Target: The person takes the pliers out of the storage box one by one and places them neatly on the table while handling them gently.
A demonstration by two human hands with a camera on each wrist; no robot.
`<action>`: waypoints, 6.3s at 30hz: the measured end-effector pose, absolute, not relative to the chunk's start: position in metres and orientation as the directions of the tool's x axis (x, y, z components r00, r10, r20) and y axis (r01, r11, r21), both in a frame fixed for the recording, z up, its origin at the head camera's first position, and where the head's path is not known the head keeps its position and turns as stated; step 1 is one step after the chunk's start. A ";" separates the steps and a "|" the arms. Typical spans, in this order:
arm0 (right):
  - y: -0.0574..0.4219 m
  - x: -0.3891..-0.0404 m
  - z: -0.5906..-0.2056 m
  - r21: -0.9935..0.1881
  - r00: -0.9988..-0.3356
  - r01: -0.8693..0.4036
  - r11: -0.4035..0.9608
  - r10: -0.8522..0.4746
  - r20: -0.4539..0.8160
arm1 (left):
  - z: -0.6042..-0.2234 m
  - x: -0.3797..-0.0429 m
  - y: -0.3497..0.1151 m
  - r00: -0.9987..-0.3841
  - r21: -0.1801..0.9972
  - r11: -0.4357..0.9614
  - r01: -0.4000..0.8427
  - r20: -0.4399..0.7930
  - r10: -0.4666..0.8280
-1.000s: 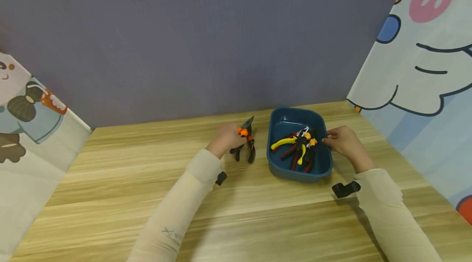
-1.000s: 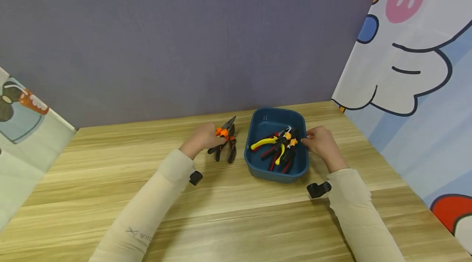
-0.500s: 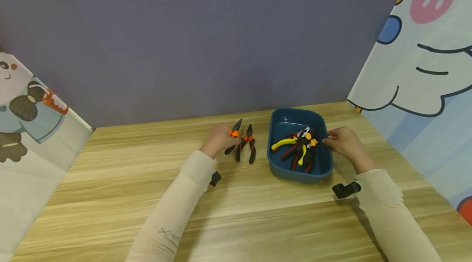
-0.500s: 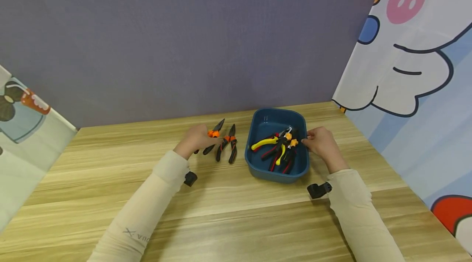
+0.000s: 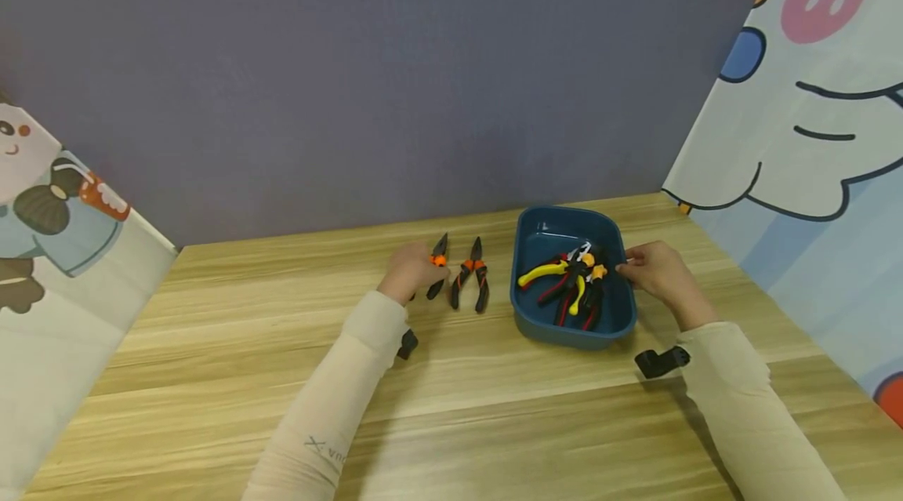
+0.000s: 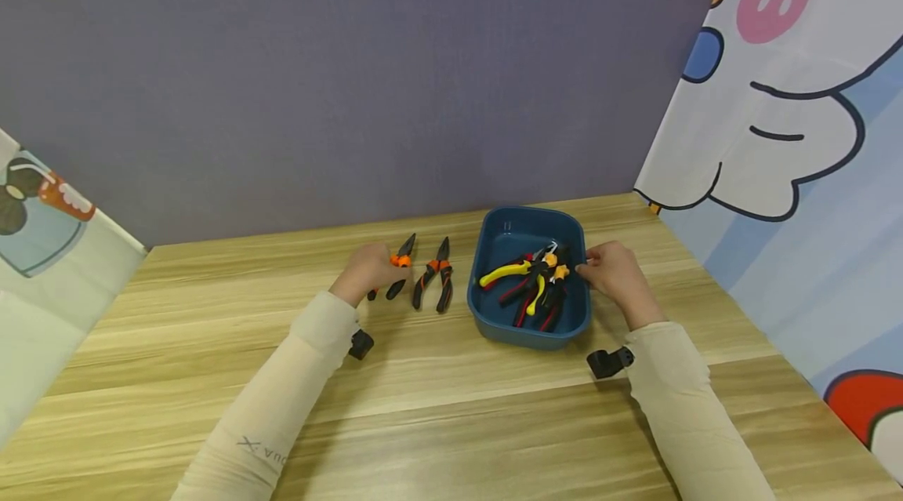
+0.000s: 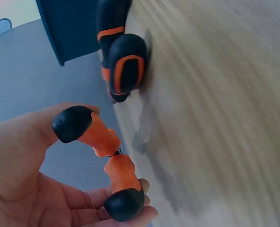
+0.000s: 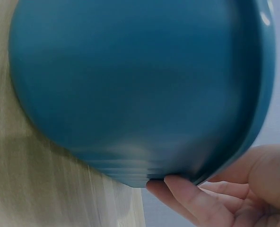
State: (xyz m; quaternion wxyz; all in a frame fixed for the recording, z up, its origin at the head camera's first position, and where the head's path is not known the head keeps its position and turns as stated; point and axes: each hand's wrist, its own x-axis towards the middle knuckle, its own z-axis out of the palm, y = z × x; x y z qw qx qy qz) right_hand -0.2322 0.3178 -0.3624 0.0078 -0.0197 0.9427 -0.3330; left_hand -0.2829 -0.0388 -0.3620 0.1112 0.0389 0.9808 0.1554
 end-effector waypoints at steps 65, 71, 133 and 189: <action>0.317 -0.233 -0.362 -0.616 -0.999 0.005 0.788 -0.017 -0.030 | -0.372 -0.280 -0.034 -0.975 0.201 0.980 0.017 -0.216 0.061; 0.317 -0.234 -0.363 -0.616 -1.000 0.005 0.788 -0.014 -0.026 | -0.365 -0.279 -0.035 -0.973 0.184 0.982 0.036 -0.216 0.076; 0.318 -0.234 -0.362 -0.622 -0.999 0.002 0.783 -0.024 -0.034 | -0.310 -0.248 0.058 -0.920 0.201 0.909 0.366 -0.068 0.385; 0.319 -0.234 -0.364 -0.620 -0.999 0.001 0.785 -0.023 -0.031 | -0.338 -0.231 0.141 -0.872 0.105 0.873 0.476 -0.071 0.484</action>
